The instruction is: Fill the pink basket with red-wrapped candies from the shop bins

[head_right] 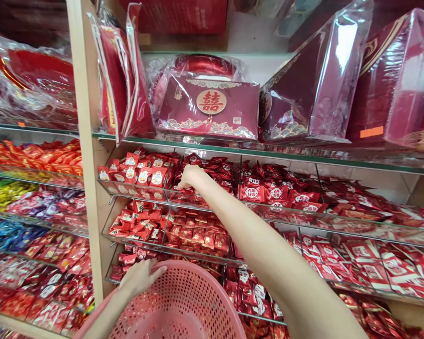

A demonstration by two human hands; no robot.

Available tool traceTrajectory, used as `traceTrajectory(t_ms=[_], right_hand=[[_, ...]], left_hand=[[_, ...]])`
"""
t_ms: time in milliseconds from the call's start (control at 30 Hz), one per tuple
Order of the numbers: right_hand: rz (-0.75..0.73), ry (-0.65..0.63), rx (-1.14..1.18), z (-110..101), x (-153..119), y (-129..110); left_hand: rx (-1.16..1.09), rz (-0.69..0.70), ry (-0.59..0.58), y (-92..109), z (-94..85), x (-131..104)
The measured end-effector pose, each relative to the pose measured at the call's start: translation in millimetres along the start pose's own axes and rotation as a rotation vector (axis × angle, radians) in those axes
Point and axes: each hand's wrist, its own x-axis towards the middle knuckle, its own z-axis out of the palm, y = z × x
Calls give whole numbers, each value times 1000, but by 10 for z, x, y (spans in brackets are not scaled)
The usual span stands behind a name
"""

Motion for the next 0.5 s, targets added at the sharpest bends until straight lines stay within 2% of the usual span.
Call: traceTrajectory(t_ms=[67, 233, 367, 500], right_hand=[[56, -23, -99, -21, -53, -3], [60, -12, -146, -13, -133, 13], [49, 4, -107, 26, -90, 79], [-77, -100, 41, 2, -23, 291]], left_hand=[[-3, -5, -2, -3, -3, -7], [-13, -26, -4, -5, -7, -29], [-13, -23, 5, -19, 7, -40], [-21, -17, 9, -48, 23, -55]])
